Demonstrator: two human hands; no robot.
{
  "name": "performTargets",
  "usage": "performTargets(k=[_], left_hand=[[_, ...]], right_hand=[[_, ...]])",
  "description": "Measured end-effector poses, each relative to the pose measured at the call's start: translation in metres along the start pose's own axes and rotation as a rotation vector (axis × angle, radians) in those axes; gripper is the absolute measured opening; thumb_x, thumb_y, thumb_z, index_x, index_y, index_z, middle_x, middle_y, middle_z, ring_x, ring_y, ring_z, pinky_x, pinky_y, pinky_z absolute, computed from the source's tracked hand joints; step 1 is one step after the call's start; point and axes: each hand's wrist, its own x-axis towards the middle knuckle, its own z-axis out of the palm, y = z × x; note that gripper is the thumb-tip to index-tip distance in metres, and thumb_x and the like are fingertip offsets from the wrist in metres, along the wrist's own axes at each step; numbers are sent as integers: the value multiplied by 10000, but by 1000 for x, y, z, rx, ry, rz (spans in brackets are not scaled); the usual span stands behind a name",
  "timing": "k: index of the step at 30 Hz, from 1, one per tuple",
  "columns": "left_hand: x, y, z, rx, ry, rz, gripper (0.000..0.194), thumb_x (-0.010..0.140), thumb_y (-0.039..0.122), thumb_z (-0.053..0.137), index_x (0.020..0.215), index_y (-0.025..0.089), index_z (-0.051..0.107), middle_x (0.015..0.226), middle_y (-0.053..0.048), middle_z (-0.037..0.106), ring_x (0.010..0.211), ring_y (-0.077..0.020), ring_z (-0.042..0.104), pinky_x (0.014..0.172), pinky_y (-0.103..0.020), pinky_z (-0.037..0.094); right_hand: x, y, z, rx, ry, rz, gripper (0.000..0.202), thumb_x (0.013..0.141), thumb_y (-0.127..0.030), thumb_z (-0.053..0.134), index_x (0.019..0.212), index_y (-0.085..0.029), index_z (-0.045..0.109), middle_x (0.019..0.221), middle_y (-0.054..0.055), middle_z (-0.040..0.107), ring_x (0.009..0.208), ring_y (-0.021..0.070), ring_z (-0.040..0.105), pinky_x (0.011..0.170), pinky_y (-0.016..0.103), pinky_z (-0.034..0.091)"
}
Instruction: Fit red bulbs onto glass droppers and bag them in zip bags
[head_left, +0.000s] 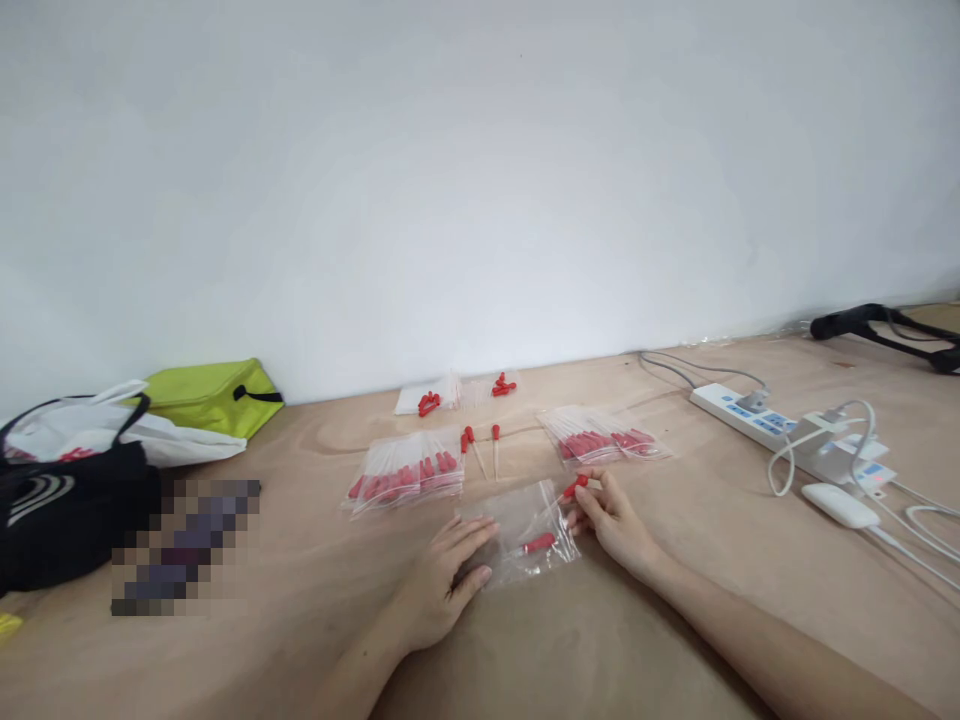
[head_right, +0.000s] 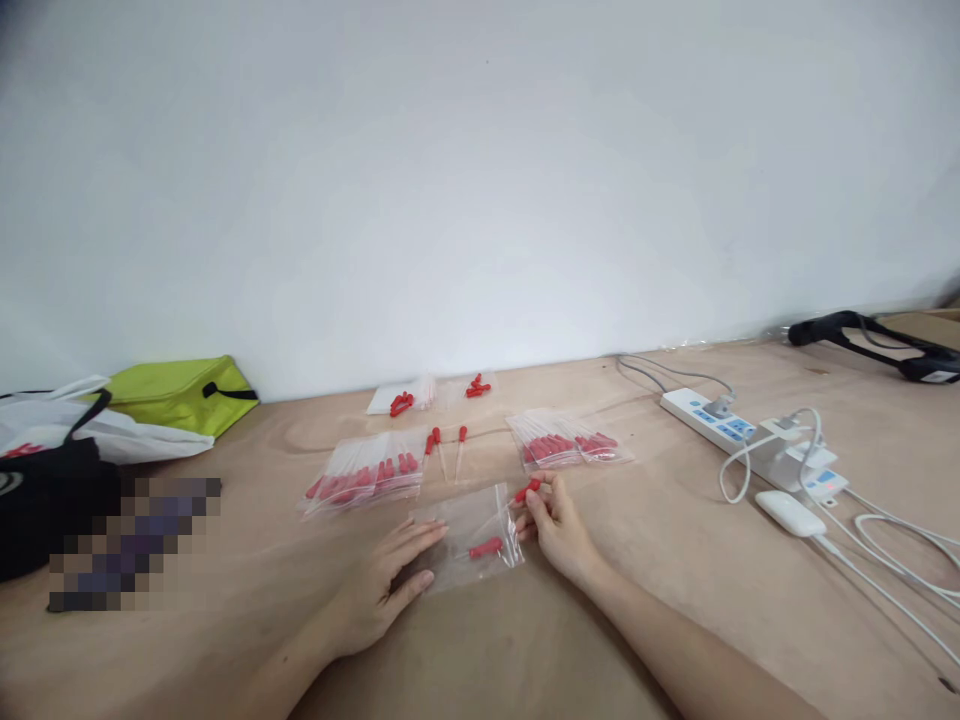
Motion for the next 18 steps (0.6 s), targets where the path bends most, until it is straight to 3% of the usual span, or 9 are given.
performTargets(k=[3, 6, 9, 13, 15, 18], left_hand=[[0, 1, 0, -2, 3, 3, 426, 846, 258, 442, 1269, 281, 399, 1279, -8, 480, 1186, -189, 412, 1054, -425, 230], [0, 1, -1, -17, 14, 19, 410, 850, 268, 438, 1259, 289, 413, 1271, -2, 489, 1182, -191, 418, 1055, -423, 228], [0, 1, -1, -26, 8, 29, 368, 856, 281, 433, 1223, 286, 463, 1262, -8, 499, 1180, -197, 423, 1049, -431, 236], [1, -2, 0, -13, -9, 27, 340, 856, 279, 436, 1189, 273, 505, 1259, -19, 502, 1177, -194, 427, 1047, -440, 234], [1, -3, 1, -14, -3, 30, 337, 854, 279, 440, 1183, 272, 513, 1258, -20, 503, 1173, -193, 431, 1045, -440, 237], [1, -3, 2, -26, 5, 31, 328, 852, 280, 444, 1169, 279, 527, 1249, -16, 511, 1169, -194, 436, 1043, -439, 242]], right_hand=[[0, -4, -2, -138, -180, 68, 410, 638, -531, 600, 825, -205, 437, 623, -50, 540, 397, 65, 466, 337, 173, 336], [3, -5, -2, -288, -321, 88, 311, 627, -450, 642, 717, -170, 539, 559, -42, 530, 407, 61, 434, 367, 177, 329], [5, -6, 2, -431, -379, -33, 254, 707, -391, 577, 630, -151, 606, 568, -7, 557, 532, 98, 492, 494, 210, 393], [8, -8, -2, -550, -530, -147, 330, 808, -325, 431, 610, -148, 628, 669, 15, 618, 655, 128, 538, 609, 232, 417], [13, -10, -5, -598, -501, -149, 305, 807, -270, 402, 642, -145, 627, 656, 13, 622, 611, 123, 535, 573, 225, 410], [31, -14, 0, -803, -235, -199, 183, 747, -182, 440, 675, -144, 604, 645, 17, 616, 585, 124, 533, 560, 223, 398]])
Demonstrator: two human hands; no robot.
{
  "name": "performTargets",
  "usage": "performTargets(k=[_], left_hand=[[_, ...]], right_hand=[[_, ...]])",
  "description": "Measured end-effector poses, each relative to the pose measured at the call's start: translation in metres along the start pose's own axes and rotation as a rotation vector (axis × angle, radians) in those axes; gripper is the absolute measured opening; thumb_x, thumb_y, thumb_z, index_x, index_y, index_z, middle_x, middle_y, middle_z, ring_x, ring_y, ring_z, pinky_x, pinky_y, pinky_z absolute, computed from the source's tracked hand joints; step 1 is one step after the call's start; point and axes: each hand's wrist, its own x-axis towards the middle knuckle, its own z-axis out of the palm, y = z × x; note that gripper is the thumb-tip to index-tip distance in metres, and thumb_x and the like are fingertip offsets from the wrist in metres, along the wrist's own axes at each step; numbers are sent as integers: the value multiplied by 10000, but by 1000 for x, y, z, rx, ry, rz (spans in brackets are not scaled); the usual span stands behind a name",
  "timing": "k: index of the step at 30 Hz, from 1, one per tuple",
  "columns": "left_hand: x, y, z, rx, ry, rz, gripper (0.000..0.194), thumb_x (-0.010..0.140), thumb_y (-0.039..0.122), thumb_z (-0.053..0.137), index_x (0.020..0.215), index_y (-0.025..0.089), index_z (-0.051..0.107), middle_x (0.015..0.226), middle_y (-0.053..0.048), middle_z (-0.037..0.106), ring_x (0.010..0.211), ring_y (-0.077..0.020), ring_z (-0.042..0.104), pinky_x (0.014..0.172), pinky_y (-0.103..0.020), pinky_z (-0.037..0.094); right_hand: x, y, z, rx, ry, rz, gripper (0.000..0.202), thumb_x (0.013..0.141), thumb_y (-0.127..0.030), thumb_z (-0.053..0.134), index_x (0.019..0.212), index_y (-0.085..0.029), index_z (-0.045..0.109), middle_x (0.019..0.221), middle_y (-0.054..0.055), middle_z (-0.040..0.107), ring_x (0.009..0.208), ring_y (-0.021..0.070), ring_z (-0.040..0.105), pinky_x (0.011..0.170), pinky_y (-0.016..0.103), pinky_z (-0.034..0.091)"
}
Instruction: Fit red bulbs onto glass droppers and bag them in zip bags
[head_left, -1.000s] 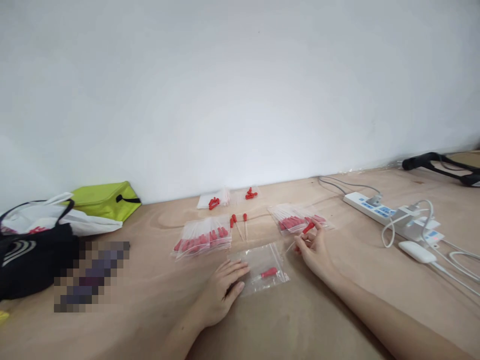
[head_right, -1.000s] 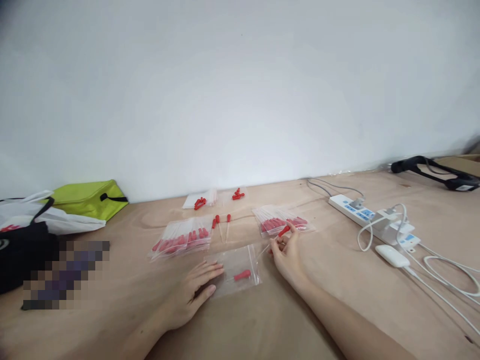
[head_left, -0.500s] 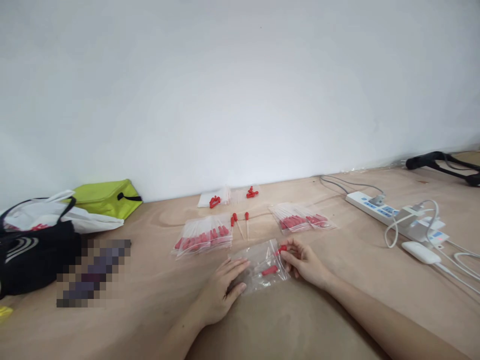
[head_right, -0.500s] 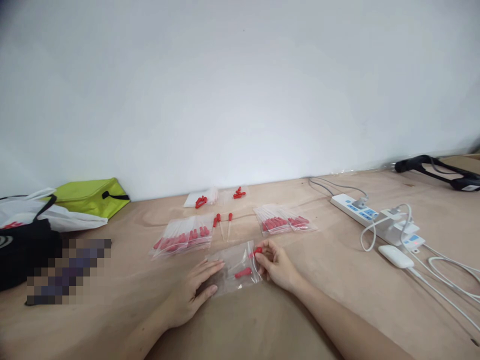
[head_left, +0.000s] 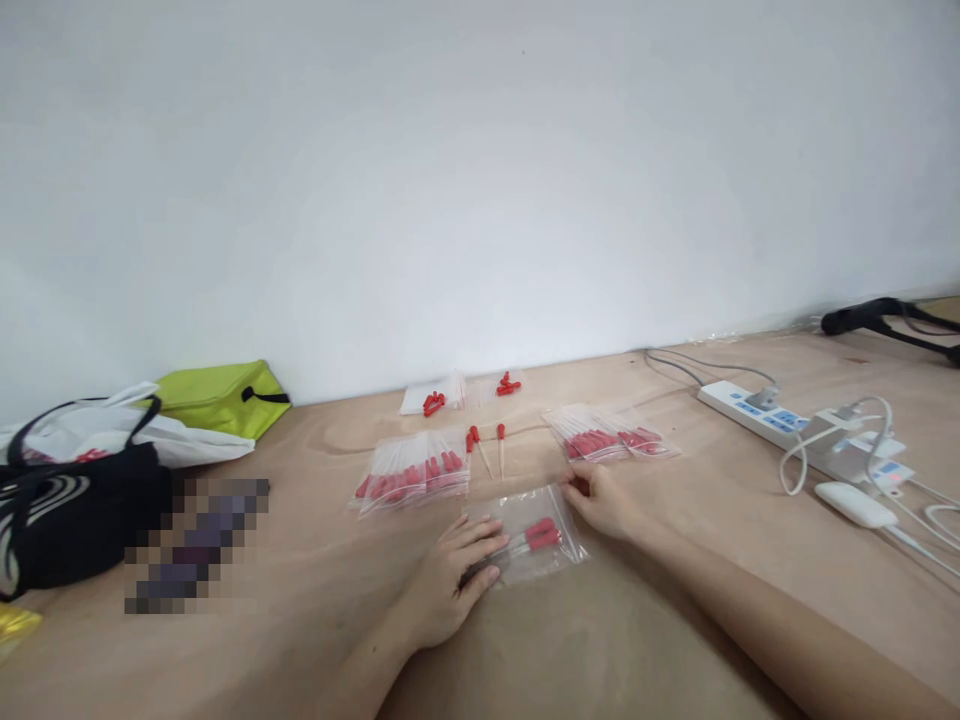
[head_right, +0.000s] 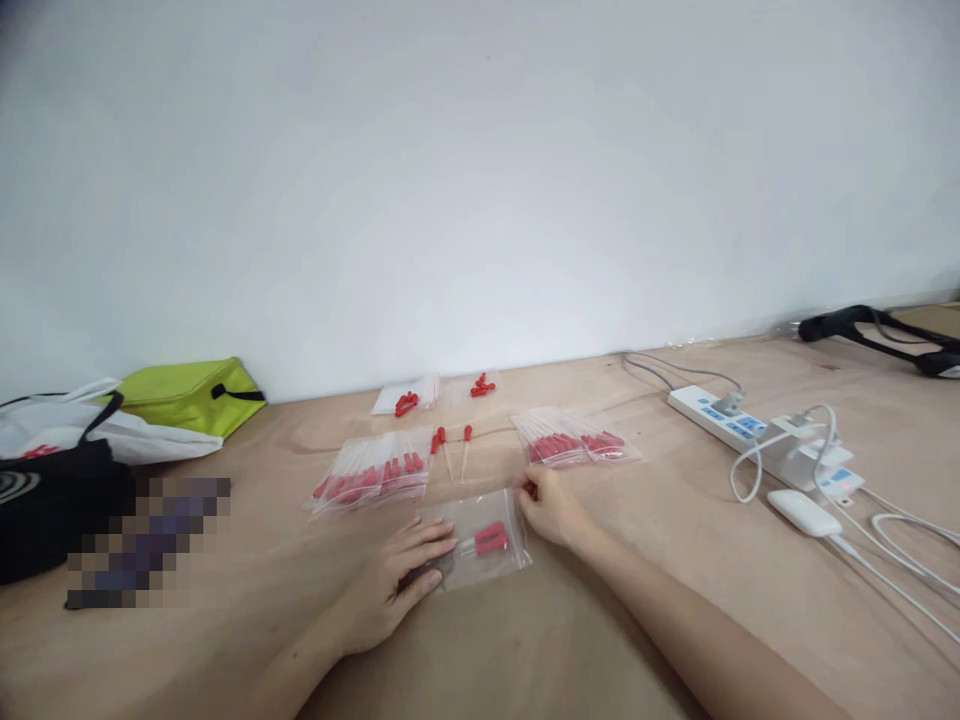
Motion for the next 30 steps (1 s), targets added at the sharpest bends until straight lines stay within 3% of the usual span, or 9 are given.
performTargets(k=[3, 9, 14, 19, 22, 25, 30], left_hand=[[0, 0, 0, -4, -7, -2, 326, 851, 275, 445, 1165, 285, 530, 1250, -13, 511, 1171, -194, 434, 1043, -440, 239], [-1, -1, 1, -12, -22, 5, 330, 846, 272, 461, 1169, 287, 526, 1251, -23, 510, 1172, -199, 434, 1035, -446, 247], [-3, 2, 0, -14, -26, 0, 326, 844, 266, 464, 1163, 290, 531, 1252, -18, 509, 1177, -193, 427, 1039, -436, 241], [-2, 6, -3, 6, -37, -33, 328, 833, 255, 472, 1154, 269, 541, 1246, -28, 514, 1172, -198, 433, 1037, -449, 242], [-1, 7, -4, 10, -35, -42, 329, 833, 248, 469, 1153, 273, 540, 1244, -24, 516, 1176, -196, 430, 1038, -448, 245], [-1, 5, -4, 3, -28, -39, 326, 835, 245, 465, 1151, 277, 542, 1243, -20, 517, 1177, -195, 428, 1041, -448, 240], [-1, 3, -3, 5, -27, -31, 324, 838, 251, 463, 1151, 279, 540, 1248, -17, 512, 1176, -191, 430, 1043, -445, 237]], right_hand=[[31, -12, 9, -231, 120, 102, 120, 724, -165, 483, 770, -138, 591, 708, 42, 630, 665, 143, 566, 629, 236, 406], [90, -37, 49, -346, 140, 254, 341, 754, -285, 514, 1029, -84, 513, 956, 192, 601, 914, 256, 568, 737, 332, 415], [104, -47, 62, -357, 66, 243, 280, 776, -85, 393, 1026, -46, 512, 966, 221, 592, 904, 251, 585, 729, 320, 427], [82, -37, 32, -292, 128, 146, 514, 740, -49, 388, 1245, -53, 298, 1010, 188, 561, 868, 212, 576, 734, 310, 432], [47, -16, 10, 68, 359, 43, 583, 778, -167, 383, 1299, -91, 132, 814, 60, 558, 626, 151, 561, 594, 284, 458], [6, 5, -3, 418, 480, 91, 551, 781, -317, 428, 1247, -182, 168, 728, -25, 494, 461, 108, 496, 427, 249, 429], [-26, 13, -7, 636, 541, 168, 532, 685, -404, 581, 1090, -211, 294, 577, -69, 480, 475, 141, 534, 436, 275, 465]])
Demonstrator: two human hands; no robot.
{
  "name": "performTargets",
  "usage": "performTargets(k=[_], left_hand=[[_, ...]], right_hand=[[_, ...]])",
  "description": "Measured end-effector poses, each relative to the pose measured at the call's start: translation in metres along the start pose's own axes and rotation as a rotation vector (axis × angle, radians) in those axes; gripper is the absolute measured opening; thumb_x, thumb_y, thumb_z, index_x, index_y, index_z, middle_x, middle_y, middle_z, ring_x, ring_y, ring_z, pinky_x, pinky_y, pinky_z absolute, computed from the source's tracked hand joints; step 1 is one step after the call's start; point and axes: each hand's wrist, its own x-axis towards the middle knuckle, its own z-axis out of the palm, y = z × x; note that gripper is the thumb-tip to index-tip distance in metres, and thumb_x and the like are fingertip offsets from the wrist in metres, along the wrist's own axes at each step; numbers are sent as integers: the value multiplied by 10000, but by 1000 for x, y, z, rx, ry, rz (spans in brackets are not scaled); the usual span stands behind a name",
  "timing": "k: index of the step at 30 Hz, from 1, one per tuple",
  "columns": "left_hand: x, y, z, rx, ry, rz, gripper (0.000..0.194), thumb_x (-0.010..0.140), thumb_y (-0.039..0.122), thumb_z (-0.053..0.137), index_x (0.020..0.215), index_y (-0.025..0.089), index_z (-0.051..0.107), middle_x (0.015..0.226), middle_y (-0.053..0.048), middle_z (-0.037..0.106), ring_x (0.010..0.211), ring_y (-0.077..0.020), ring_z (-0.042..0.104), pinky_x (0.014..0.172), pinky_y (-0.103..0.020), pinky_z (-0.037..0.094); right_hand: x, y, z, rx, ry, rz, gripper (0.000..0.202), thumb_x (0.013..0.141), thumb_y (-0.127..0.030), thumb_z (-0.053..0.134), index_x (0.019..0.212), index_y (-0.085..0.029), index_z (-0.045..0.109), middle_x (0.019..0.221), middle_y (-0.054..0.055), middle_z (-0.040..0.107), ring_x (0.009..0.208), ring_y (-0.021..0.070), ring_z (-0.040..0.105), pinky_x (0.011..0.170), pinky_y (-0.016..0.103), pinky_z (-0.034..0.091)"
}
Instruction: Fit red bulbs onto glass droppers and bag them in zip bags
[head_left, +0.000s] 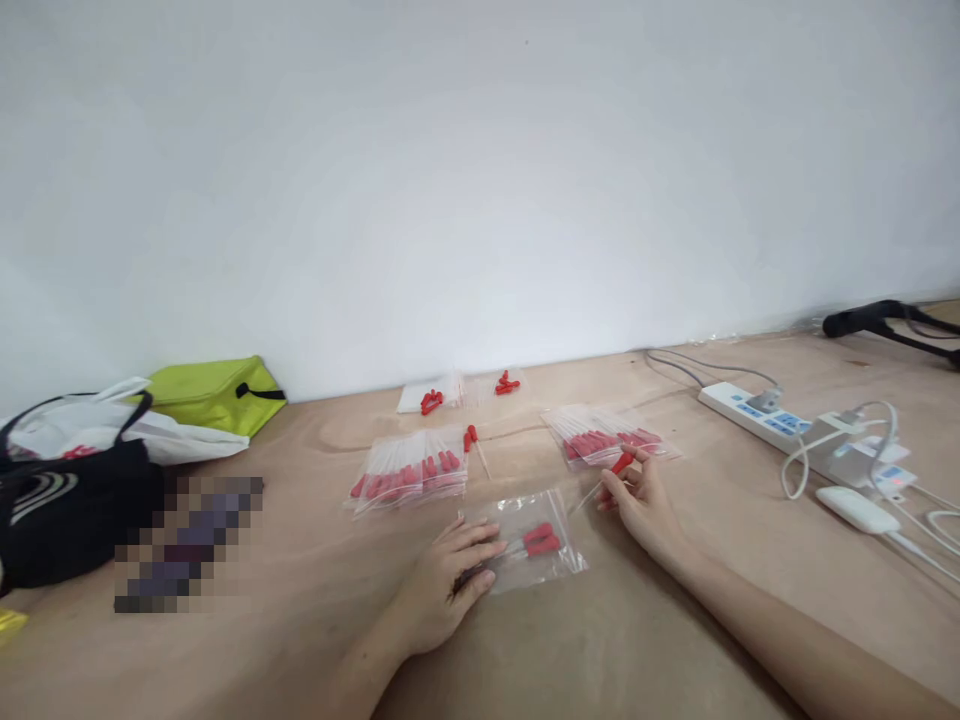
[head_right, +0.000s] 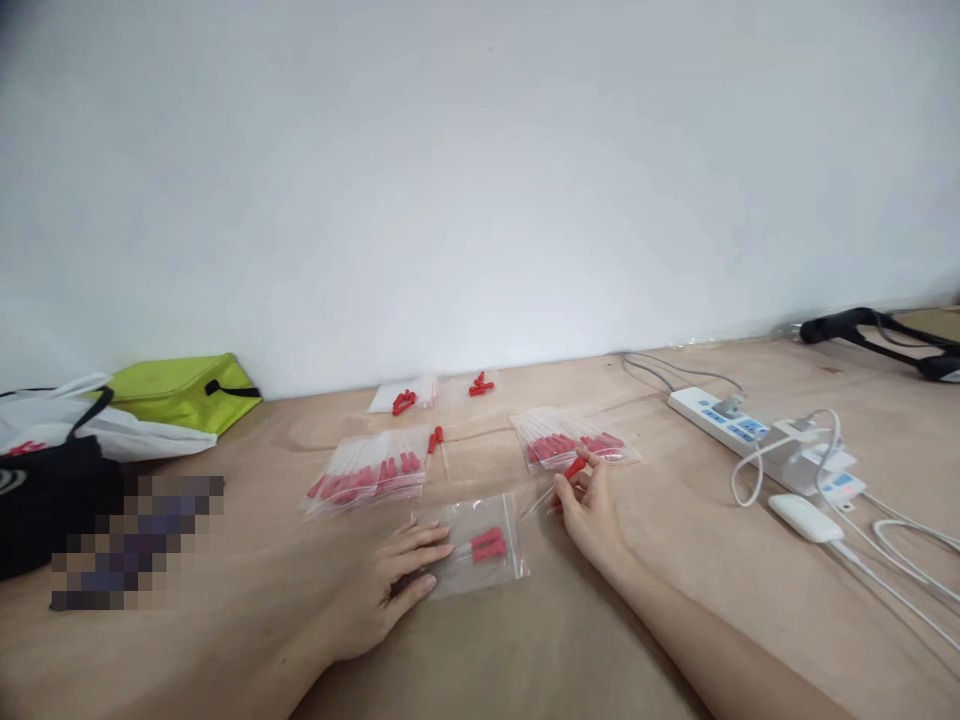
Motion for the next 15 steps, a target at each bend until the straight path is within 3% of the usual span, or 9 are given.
performTargets(k=[9, 12, 15], left_hand=[[0, 1, -1, 17, -4, 11, 314, 845, 253, 452, 1145, 285, 542, 1248, -12, 512, 1175, -192, 431, 1042, -446, 242], [-1, 2, 0, 19, 23, -9, 381, 835, 258, 462, 1215, 286, 470, 1258, -12, 502, 1179, -204, 423, 1040, -443, 249], [-2, 1, 2, 17, 56, -49, 491, 822, 254, 473, 1297, 269, 352, 1291, -25, 465, 1202, -225, 388, 1030, -443, 268]], right_hand=[[-9, -1, 22, 206, -87, 205, 460, 633, -558, 580, 875, -234, 360, 624, -54, 548, 534, 133, 582, 547, 303, 507], [-15, -4, 22, 142, -229, 265, 455, 588, -535, 626, 817, -202, 419, 596, -54, 531, 471, 97, 541, 458, 240, 463], [-18, -7, 21, 18, -437, 293, 417, 588, -476, 652, 805, -189, 442, 609, -58, 542, 345, 37, 420, 316, 170, 311]])
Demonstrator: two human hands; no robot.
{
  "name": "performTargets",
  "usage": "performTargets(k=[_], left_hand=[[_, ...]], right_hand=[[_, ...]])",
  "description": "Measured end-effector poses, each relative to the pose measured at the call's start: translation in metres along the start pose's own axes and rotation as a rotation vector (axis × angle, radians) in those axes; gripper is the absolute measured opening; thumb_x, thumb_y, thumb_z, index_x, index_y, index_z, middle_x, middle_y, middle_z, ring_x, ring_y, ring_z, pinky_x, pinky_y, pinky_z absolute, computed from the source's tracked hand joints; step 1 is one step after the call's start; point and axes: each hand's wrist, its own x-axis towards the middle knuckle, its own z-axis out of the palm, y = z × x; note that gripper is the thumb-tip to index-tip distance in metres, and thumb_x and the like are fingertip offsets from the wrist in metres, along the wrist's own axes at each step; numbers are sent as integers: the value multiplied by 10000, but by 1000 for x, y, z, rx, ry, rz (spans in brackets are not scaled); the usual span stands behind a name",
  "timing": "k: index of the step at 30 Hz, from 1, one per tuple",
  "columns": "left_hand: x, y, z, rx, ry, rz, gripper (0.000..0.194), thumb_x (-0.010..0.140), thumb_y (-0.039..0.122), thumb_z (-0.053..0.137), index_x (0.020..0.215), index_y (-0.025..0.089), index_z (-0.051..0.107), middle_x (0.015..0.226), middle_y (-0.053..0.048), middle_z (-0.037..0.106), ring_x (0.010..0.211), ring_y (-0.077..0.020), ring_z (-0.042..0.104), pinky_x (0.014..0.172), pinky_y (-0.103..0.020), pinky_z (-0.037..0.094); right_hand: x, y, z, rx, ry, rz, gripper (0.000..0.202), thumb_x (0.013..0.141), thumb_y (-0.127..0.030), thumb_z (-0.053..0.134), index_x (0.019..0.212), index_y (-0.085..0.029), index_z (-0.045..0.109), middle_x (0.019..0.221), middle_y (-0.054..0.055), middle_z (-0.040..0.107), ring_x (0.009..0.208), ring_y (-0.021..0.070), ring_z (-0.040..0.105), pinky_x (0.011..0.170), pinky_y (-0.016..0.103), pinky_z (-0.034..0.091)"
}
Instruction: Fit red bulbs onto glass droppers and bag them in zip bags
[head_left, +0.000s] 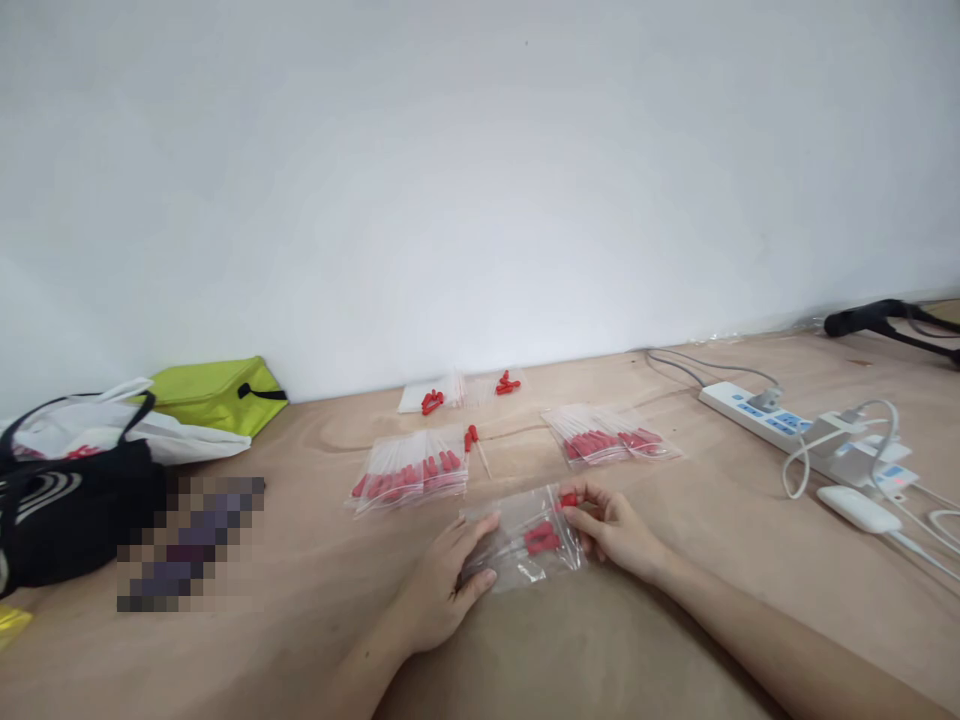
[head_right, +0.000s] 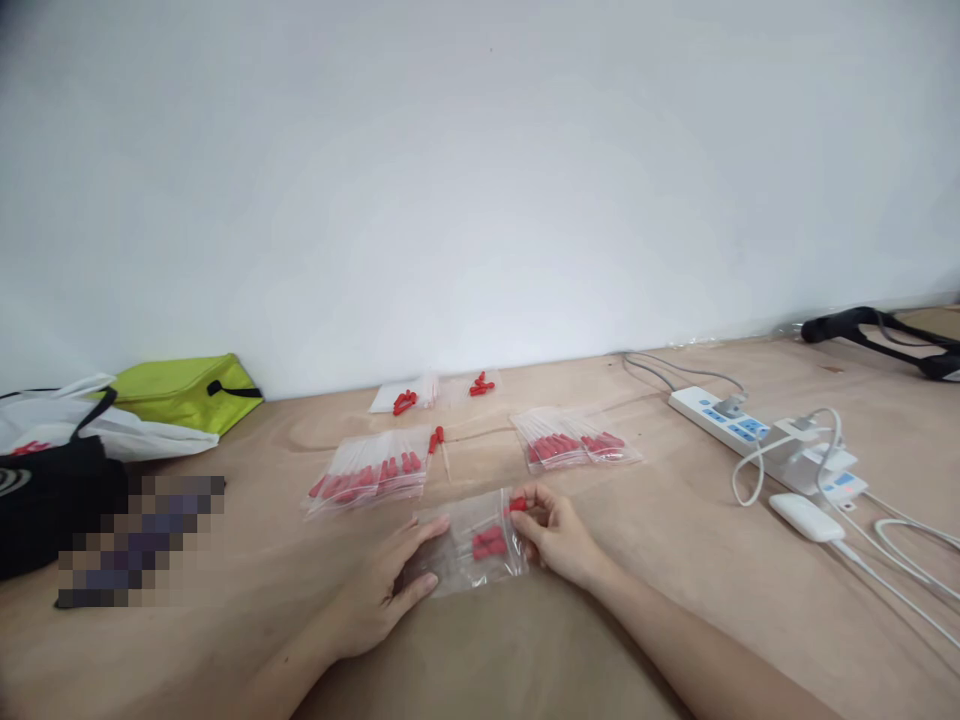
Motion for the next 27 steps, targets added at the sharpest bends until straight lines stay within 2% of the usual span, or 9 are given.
performTargets(k=[3, 8, 14, 15, 17, 20, 22, 24, 27], left_hand=[[-1, -1, 1, -2, 2, 6, 498, 821, 249, 470, 1300, 271, 337, 1294, -22, 461, 1203, -226, 385, 1031, -440, 267], [0, 0, 0, 3, 10, 18, 481, 818, 250, 474, 1283, 278, 358, 1271, -18, 485, 1190, -217, 405, 1033, -432, 269], [3, 2, -2, 18, -45, 46, 383, 830, 246, 466, 1211, 276, 465, 1264, -14, 495, 1181, -195, 420, 1047, -436, 238], [3, 1, -2, 17, -50, 55, 357, 833, 250, 463, 1189, 277, 491, 1265, -14, 494, 1178, -194, 425, 1047, -437, 237], [3, 0, -2, 9, -44, 65, 333, 835, 254, 463, 1164, 274, 518, 1262, -19, 497, 1171, -195, 434, 1045, -440, 240], [4, -2, -1, -3, -39, 67, 332, 833, 260, 468, 1160, 262, 525, 1254, -31, 504, 1161, -203, 445, 1037, -451, 251], [4, -2, 0, -3, -43, 63, 328, 832, 259, 470, 1154, 252, 531, 1249, -40, 508, 1156, -208, 449, 1034, -458, 251], [4, -1, -1, -4, -44, 60, 325, 829, 255, 474, 1147, 245, 537, 1244, -44, 512, 1154, -209, 451, 1035, -457, 249], [3, 0, -2, -11, -40, 68, 326, 829, 250, 477, 1150, 252, 535, 1241, -41, 516, 1152, -202, 452, 1038, -443, 246]], right_hand=[[2, 1, 1, -57, -85, -10, 408, 597, -458, 655, 801, -203, 411, 679, -49, 581, 317, 20, 372, 289, 155, 231], [9, 7, 4, -152, -100, -42, 378, 627, -510, 622, 728, -179, 468, 608, -16, 595, 426, 71, 466, 384, 179, 312], [11, 12, -1, -241, -269, -20, 439, 745, -549, 458, 563, -154, 517, 492, -20, 529, 436, 83, 451, 442, 205, 335], [12, 12, -3, -255, -234, -37, 423, 753, -531, 452, 560, -159, 507, 475, -28, 506, 428, 84, 440, 437, 206, 333], [17, 10, -8, -324, -77, -136, 349, 757, -466, 467, 582, -166, 506, 488, -32, 496, 444, 91, 446, 447, 211, 343], [30, -1, -9, -526, 147, -328, 195, 749, -323, 487, 654, -163, 544, 585, -6, 557, 538, 113, 501, 518, 223, 378], [43, -13, 1, -701, 153, -348, 120, 743, -234, 484, 685, -162, 561, 625, 5, 588, 575, 116, 525, 556, 221, 389], [60, -23, 19, -866, 95, -285, 87, 733, -168, 491, 710, -160, 574, 685, 19, 620, 635, 115, 554, 611, 211, 400], [87, -30, 54, -928, 97, -228, 81, 720, -146, 511, 746, -143, 588, 760, 67, 645, 717, 145, 582, 655, 226, 405]])
